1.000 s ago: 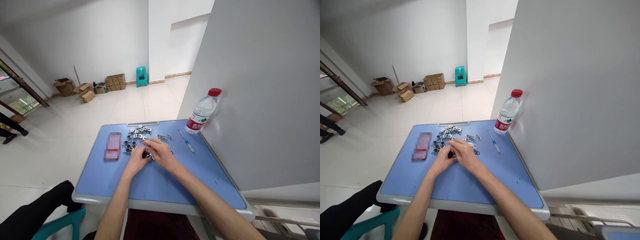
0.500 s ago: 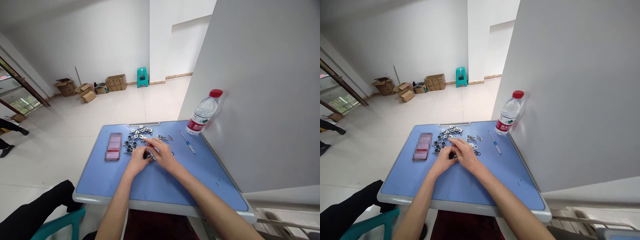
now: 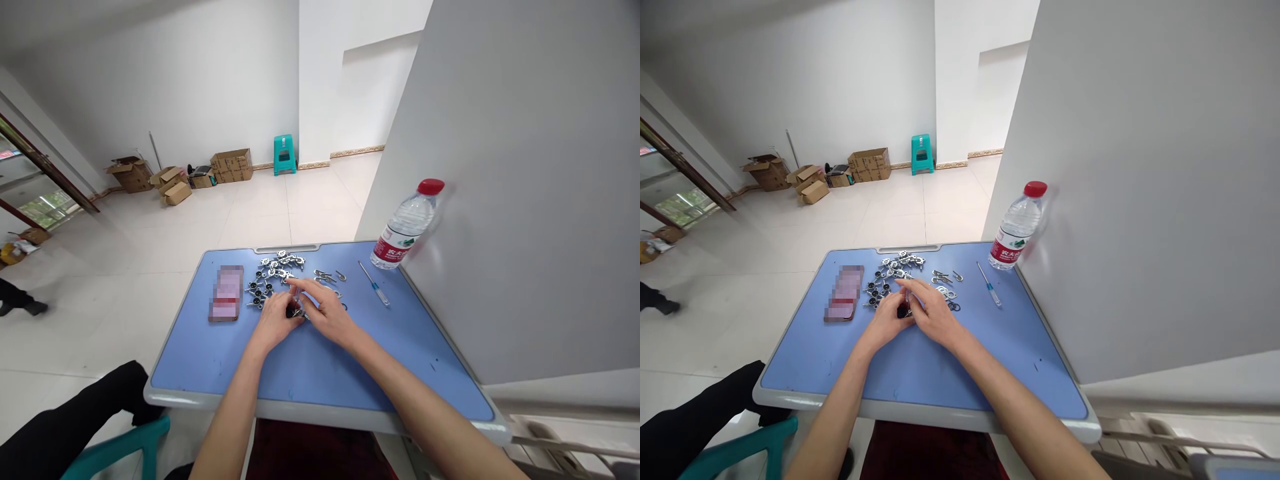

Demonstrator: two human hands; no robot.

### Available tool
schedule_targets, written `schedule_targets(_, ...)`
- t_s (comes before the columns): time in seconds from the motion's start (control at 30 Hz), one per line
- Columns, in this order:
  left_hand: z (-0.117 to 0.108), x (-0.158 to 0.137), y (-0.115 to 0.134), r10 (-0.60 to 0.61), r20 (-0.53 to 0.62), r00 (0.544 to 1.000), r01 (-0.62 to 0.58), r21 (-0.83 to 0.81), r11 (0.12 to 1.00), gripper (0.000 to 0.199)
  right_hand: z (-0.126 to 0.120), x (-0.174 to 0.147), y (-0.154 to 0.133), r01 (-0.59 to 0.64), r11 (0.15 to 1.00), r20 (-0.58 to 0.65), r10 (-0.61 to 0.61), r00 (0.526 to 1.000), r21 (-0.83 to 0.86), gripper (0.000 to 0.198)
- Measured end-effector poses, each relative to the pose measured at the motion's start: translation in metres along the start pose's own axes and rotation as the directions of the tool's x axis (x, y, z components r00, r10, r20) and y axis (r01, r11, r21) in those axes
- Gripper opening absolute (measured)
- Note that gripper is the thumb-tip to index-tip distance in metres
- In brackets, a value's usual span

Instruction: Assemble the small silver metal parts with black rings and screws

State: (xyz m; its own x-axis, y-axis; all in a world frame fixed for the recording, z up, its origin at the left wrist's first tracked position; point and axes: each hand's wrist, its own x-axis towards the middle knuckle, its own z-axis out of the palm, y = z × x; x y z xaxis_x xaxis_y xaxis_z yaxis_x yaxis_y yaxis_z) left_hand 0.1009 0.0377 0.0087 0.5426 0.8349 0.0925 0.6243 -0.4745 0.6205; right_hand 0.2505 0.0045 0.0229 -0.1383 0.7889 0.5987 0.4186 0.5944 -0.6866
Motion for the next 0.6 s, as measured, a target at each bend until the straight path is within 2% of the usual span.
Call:
schedule_targets(0.17,-0.0012,-0.0003,0.0027,-0.008,-0.008,1.000,0.008,-0.001,1.000,0.008,0.0046,-0.0017,0.0033,0.012,0.999,-0.076,-0.015,0.997,-0.049,0.031)
schedule_targets(0.37,-0.0032,0.0001,0.0038,-0.027,0.023,0.999,0.027,0.002,1.000,0.015,0.0034,-0.0029,0.0006,-0.029,1.000,-0.021,0.029,0.999,-0.002,0.043)
schedule_targets(0.6,-0.0007,0.0003,0.0020,0.005,-0.010,1.000,-0.005,0.003,1.000,0.008,0.0072,-0.0020,0.0013,0.026,0.998,-0.067,-0.030,0.997,-0.063,0.029)
